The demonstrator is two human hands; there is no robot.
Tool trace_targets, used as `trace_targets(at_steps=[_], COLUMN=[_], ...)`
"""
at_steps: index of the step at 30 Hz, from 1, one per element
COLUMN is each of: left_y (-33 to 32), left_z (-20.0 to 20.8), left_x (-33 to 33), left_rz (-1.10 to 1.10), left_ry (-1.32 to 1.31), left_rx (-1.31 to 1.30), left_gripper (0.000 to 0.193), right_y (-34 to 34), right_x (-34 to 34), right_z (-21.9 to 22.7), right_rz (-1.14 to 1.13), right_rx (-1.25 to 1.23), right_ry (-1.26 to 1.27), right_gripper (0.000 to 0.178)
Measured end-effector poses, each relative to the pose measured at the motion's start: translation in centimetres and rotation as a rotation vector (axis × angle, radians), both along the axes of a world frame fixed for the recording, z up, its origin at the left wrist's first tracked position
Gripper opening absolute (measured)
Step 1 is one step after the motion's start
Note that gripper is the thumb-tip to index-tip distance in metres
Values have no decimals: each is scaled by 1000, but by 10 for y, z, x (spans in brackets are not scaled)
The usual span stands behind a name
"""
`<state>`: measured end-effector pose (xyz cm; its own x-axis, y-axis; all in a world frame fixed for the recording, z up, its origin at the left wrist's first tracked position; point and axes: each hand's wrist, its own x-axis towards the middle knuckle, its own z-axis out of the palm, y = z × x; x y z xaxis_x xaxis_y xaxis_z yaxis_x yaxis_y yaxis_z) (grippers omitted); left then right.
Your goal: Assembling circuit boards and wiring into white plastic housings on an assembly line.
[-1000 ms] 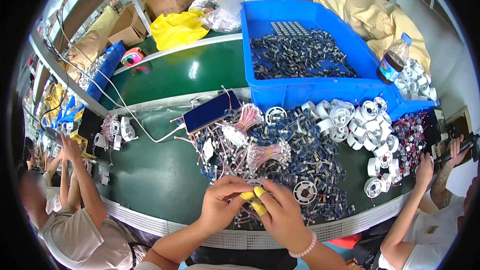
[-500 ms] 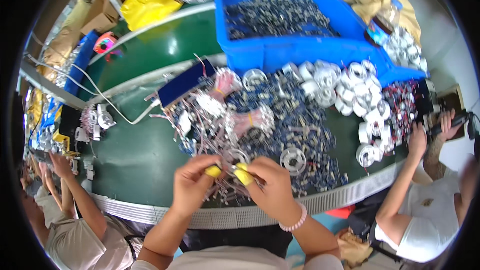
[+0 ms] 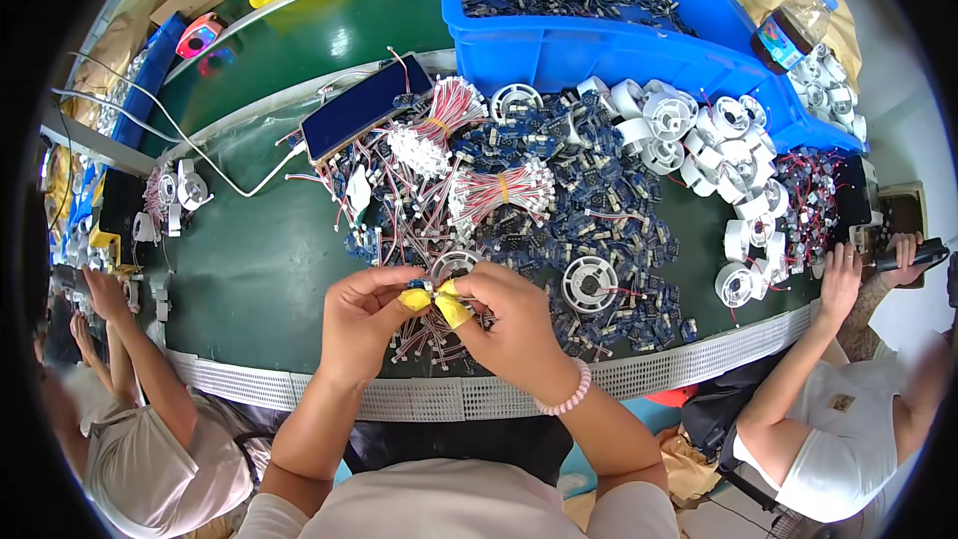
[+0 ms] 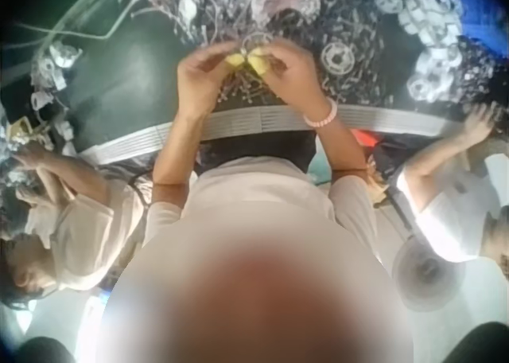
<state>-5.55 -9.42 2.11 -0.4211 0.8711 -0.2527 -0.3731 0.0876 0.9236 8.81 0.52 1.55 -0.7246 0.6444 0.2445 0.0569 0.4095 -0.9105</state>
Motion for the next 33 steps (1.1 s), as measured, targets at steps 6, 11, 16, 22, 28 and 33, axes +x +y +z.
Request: trace_targets(at_steps=[6,11,16,22,28,33], left_y=[2,-5,-22,-29,-80,-81], left_z=[9,13,35,43,44,23], left_x=[0,-4,-8,-5,-86,-146], left_rz=[-63,-128,-259,-235,303,346], left_ry=[120,161,213,190,554,856], left_rx=[17,127,156,178,94,-139], left_gripper=[23,23,26,27,14,16], right_y=[-6,-4,-8,16,193,258], right_x=[-2,5,12,19,90,95], right_z=[0,1,17,28,30,19], right_rz=[-88,32,232,189,-945,-928], right_rx=[74,94,-128,175,630,907], right_ry=[6,73,191,180,30,-493], right_gripper=[14,12,11,21,21,14])
